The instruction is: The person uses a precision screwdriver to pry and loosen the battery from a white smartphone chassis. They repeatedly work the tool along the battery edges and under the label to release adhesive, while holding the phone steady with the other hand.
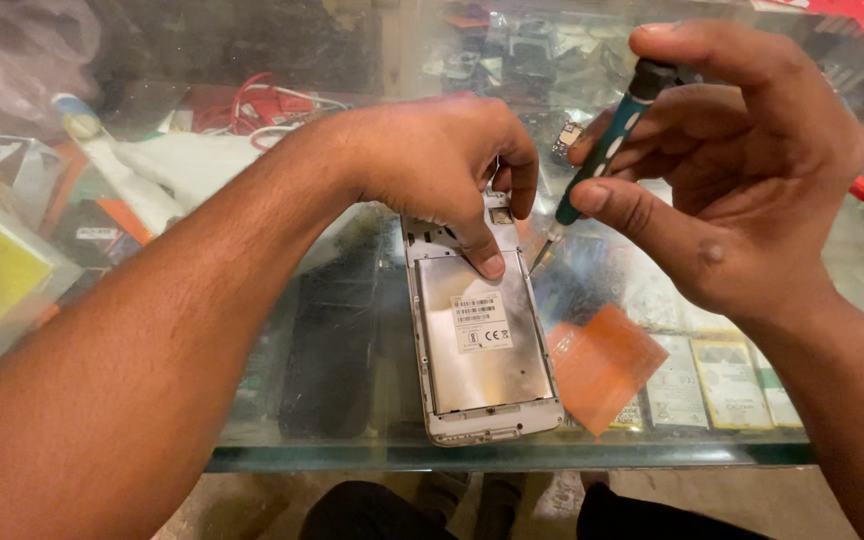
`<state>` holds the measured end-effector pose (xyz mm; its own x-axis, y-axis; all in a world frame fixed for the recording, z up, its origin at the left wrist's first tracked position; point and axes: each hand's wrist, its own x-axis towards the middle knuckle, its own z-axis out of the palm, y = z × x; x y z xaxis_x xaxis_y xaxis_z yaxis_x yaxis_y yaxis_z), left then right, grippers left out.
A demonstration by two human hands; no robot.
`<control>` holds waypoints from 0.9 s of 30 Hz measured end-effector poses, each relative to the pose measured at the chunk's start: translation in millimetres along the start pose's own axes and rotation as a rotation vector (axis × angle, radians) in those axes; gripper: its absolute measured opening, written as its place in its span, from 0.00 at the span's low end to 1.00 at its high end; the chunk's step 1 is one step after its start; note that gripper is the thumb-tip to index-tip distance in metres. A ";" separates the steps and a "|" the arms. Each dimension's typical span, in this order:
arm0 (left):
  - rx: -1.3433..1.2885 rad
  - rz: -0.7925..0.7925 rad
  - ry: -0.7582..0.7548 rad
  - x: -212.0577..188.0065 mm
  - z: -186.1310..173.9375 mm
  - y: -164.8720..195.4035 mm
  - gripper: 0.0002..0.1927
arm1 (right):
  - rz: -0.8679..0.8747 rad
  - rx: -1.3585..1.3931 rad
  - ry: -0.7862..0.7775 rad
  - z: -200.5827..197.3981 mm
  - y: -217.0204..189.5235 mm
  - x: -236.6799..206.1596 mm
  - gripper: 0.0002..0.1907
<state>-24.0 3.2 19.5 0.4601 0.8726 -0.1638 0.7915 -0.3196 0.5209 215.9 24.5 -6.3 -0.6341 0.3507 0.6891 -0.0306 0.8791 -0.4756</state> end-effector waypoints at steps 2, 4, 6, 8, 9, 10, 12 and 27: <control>0.026 -0.017 -0.004 -0.1 -0.7 0.7 0.29 | 0.023 0.019 0.008 1.1 -1.0 -1.2 0.35; 0.028 -0.028 -0.008 -0.7 -0.9 1.4 0.29 | 0.040 0.045 0.020 2.2 -1.3 -2.1 0.35; 0.004 -0.032 -0.013 -1.4 -0.7 2.1 0.28 | 0.042 0.058 0.025 2.7 -1.0 -2.4 0.35; 0.020 -0.035 -0.015 -1.3 -1.0 3.1 0.29 | 0.039 0.057 0.020 2.3 -0.4 -2.0 0.35; 0.028 -0.037 -0.015 -1.3 -0.8 3.8 0.29 | 0.034 0.051 0.015 1.9 -0.1 -1.6 0.35; 0.023 -0.045 -0.016 -1.5 -0.9 4.0 0.29 | 0.029 0.045 0.009 1.4 -0.1 -1.1 0.35; 0.013 -0.063 -0.016 -2.3 -0.8 4.8 0.29 | 0.011 0.024 -0.005 0.5 0.0 0.3 0.35; 0.059 -0.074 -0.011 -1.8 -0.3 7.1 0.29 | 0.012 0.020 -0.015 1.0 -2.9 1.1 0.34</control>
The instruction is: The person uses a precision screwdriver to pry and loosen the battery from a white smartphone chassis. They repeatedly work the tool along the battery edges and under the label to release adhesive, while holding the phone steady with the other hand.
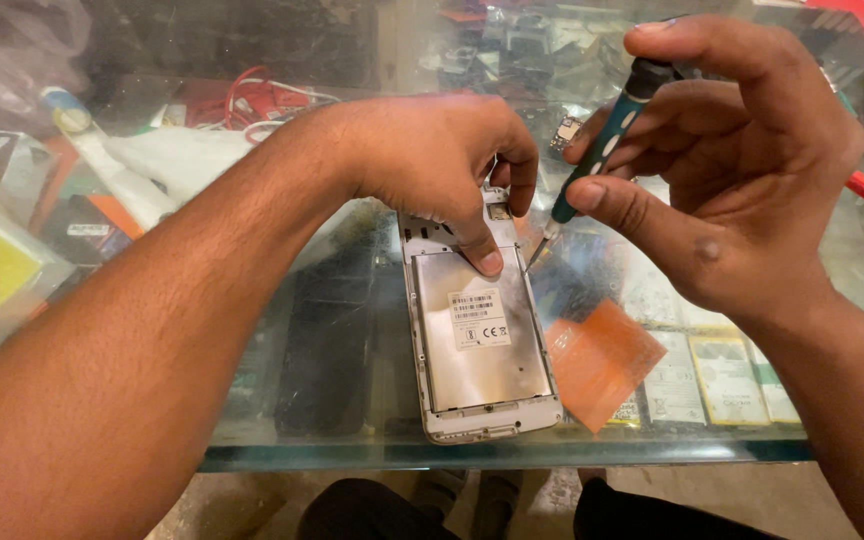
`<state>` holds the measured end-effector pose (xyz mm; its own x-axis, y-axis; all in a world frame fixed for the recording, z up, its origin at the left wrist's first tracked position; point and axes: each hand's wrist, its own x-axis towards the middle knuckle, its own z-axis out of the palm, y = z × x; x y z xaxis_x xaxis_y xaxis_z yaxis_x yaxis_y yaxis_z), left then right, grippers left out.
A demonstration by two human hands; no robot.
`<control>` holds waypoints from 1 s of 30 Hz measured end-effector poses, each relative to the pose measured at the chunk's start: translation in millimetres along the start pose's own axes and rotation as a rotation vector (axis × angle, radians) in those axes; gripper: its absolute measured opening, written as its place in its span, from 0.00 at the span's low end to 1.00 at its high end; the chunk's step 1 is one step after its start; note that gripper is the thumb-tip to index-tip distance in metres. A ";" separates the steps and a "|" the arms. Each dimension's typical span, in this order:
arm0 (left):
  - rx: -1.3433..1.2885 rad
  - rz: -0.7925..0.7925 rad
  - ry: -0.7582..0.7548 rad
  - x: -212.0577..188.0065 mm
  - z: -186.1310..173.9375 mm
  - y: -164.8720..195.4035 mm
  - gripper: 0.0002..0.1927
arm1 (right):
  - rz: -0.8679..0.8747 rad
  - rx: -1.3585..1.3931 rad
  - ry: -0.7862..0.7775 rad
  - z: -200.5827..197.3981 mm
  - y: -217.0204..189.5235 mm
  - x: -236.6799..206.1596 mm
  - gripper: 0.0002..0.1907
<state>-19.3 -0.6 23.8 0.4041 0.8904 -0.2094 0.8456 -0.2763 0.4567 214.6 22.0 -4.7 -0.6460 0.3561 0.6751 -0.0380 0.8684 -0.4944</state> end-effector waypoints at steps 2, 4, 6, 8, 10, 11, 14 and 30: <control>-0.001 -0.002 -0.002 -0.1 0.4 0.1 0.29 | 0.008 0.013 0.004 0.4 -0.4 0.2 0.34; -0.004 0.003 -0.001 -0.6 -0.3 -0.8 0.29 | 0.016 0.022 0.010 1.3 -0.5 0.9 0.35; -0.009 0.023 0.001 -0.3 0.0 -0.8 0.29 | 0.021 0.016 0.012 1.4 -1.2 1.3 0.36; -0.012 0.016 0.001 -0.2 -0.1 -1.3 0.29 | 0.015 0.000 0.008 1.5 -1.7 1.6 0.36; -0.016 0.012 -0.002 0.2 0.3 -1.0 0.29 | 0.016 -0.002 0.014 1.6 -2.2 1.2 0.37; -0.018 0.011 -0.004 0.3 0.1 -1.3 0.29 | 0.023 0.006 0.022 2.4 -1.8 1.2 0.37; -0.017 0.008 0.000 0.2 0.2 -1.0 0.29 | 0.041 0.049 0.040 3.4 -1.4 0.0 0.37; -0.023 0.044 -0.007 1.5 0.4 -1.6 0.27 | -0.049 0.094 -0.035 7.2 1.5 1.3 0.37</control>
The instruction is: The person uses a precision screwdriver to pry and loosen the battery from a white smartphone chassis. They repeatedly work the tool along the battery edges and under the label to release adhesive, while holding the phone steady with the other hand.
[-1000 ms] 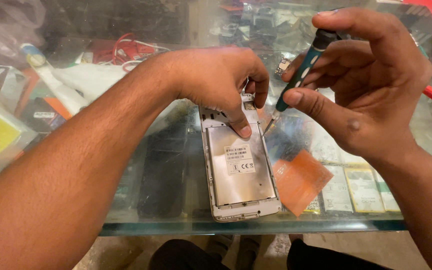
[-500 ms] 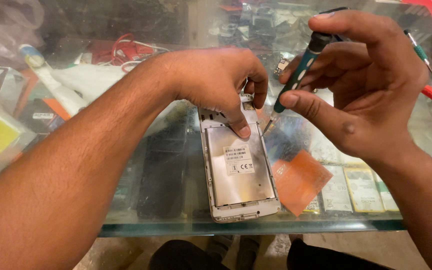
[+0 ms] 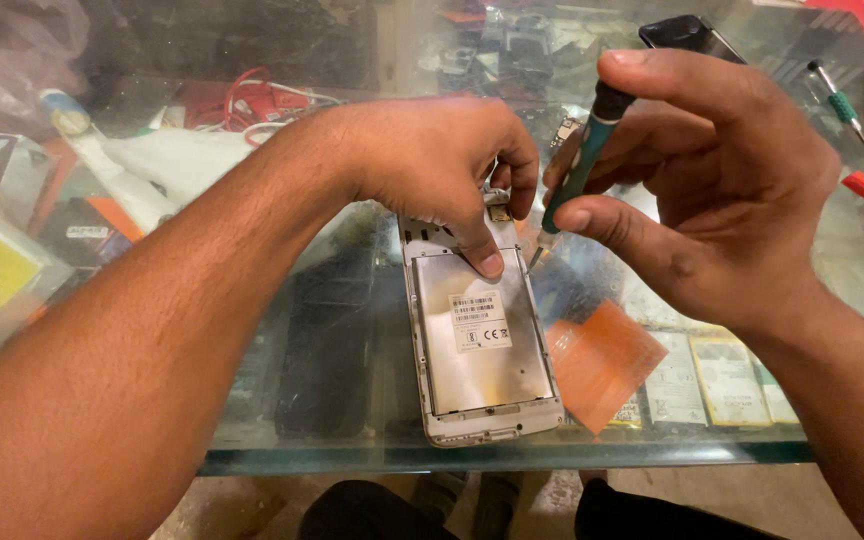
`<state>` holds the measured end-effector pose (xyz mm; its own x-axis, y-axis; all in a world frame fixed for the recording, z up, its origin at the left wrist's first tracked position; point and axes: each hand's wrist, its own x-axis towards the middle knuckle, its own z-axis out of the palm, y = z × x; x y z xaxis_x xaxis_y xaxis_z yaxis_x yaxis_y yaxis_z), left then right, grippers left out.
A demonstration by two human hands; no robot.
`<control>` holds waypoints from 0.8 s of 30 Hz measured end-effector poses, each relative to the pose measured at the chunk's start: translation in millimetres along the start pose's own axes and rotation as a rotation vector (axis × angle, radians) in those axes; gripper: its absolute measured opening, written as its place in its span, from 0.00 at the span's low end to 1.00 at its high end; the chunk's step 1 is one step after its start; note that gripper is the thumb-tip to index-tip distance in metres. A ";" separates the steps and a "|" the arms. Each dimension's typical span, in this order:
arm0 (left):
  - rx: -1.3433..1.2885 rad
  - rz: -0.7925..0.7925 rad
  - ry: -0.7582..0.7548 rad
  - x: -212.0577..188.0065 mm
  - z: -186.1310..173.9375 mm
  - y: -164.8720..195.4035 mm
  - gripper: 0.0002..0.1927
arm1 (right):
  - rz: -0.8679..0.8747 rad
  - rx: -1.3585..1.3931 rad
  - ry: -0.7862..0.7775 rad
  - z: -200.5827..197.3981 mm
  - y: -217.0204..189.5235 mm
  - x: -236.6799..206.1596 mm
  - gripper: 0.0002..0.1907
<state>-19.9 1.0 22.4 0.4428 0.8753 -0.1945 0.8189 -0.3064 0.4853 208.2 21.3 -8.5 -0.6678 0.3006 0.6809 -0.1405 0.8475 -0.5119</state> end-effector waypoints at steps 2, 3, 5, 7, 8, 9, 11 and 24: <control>0.008 -0.033 0.000 -0.4 0.0 0.8 0.27 | 0.026 0.014 0.025 1.0 2.2 -0.2 0.40; 0.012 -0.048 0.000 -0.4 0.0 1.3 0.27 | 0.022 0.027 0.010 0.7 2.2 -0.9 0.39; -0.020 -0.045 -0.017 -2.0 -0.5 1.4 0.26 | -0.009 0.062 -0.048 -1.1 0.9 -2.6 0.37; -0.049 -0.043 -0.025 -2.2 -1.7 1.5 0.26 | 0.055 0.113 -0.037 -3.3 -0.4 -3.6 0.35; -0.067 -0.047 -0.028 -2.5 -1.3 1.7 0.25 | 0.151 0.145 0.013 -2.1 -0.2 -4.3 0.35; -0.085 -0.049 -0.031 -2.8 -1.3 1.2 0.25 | 0.171 0.143 0.031 -1.6 0.5 -4.1 0.36; -0.042 -0.012 -0.015 -1.3 -1.4 1.6 0.27 | 0.132 0.105 0.035 -0.7 2.6 -3.5 0.38; -0.003 0.006 0.001 -2.1 -1.6 4.2 0.29 | 0.050 0.094 -0.044 2.8 4.0 -4.4 0.42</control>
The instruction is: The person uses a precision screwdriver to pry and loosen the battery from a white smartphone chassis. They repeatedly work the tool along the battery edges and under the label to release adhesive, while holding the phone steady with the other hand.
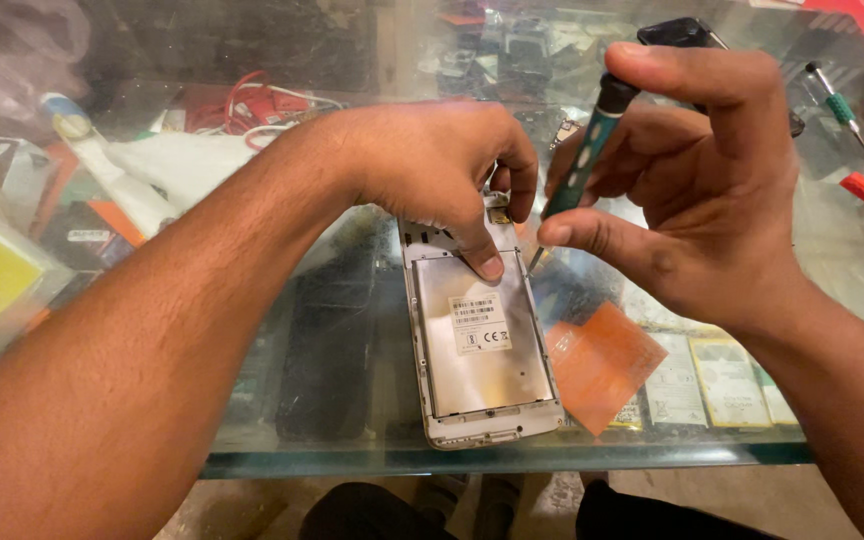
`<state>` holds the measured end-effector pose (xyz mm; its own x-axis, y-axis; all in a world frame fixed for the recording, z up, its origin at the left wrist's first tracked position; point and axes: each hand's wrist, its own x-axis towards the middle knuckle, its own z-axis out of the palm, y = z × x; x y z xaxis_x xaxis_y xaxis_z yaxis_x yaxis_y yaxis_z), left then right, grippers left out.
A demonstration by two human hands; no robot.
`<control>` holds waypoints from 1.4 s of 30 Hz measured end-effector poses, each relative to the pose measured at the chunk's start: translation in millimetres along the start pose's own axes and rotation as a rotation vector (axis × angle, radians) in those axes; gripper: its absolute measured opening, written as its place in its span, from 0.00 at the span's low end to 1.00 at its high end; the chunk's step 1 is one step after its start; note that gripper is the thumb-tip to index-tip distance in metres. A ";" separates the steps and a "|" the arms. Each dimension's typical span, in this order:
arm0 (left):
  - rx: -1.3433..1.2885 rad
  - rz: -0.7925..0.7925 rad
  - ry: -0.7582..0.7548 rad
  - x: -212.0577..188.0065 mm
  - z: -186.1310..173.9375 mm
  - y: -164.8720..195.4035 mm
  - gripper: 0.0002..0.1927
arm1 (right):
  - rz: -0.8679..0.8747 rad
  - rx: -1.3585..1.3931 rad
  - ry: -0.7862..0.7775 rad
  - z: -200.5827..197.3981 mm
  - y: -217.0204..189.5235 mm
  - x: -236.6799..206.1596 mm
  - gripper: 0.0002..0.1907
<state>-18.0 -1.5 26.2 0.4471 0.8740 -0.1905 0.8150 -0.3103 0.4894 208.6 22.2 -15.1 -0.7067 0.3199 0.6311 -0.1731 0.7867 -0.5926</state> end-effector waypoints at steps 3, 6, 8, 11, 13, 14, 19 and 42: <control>-0.025 -0.037 -0.017 -0.4 0.1 -0.8 0.26 | 0.034 0.019 0.012 -0.5 -2.4 1.1 0.43; -0.100 -0.070 -0.034 -2.2 0.5 -2.0 0.27 | 0.213 0.187 0.054 -1.7 -4.4 1.1 0.39; -0.068 -0.024 -0.009 -1.1 1.2 -1.6 0.28 | 0.146 0.107 0.047 0.2 -3.7 0.4 0.40; -0.005 -0.020 -0.001 0.0 1.0 -2.2 0.27 | -0.028 -0.063 0.039 2.9 -0.4 0.2 0.44; 0.004 -0.031 -0.001 0.7 0.9 -2.4 0.27 | -0.062 -0.048 0.007 1.8 -0.7 -1.7 0.41; -0.015 -0.034 0.000 0.7 1.3 -2.5 0.27 | -0.048 0.011 -0.028 0.8 -2.4 -3.8 0.38; -0.013 -0.046 0.003 1.1 1.6 -3.9 0.28 | 0.064 0.080 0.032 1.7 -0.2 -2.1 0.41; -0.038 -0.075 -0.051 2.3 2.7 -6.8 0.25 | -0.028 0.027 -0.034 2.1 -10.6 2.1 0.37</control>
<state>-21.6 1.6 20.1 0.4039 0.8739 -0.2705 0.8331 -0.2292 0.5034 207.5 13.4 -8.5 -0.7238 0.2797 0.6308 -0.2110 0.7807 -0.5882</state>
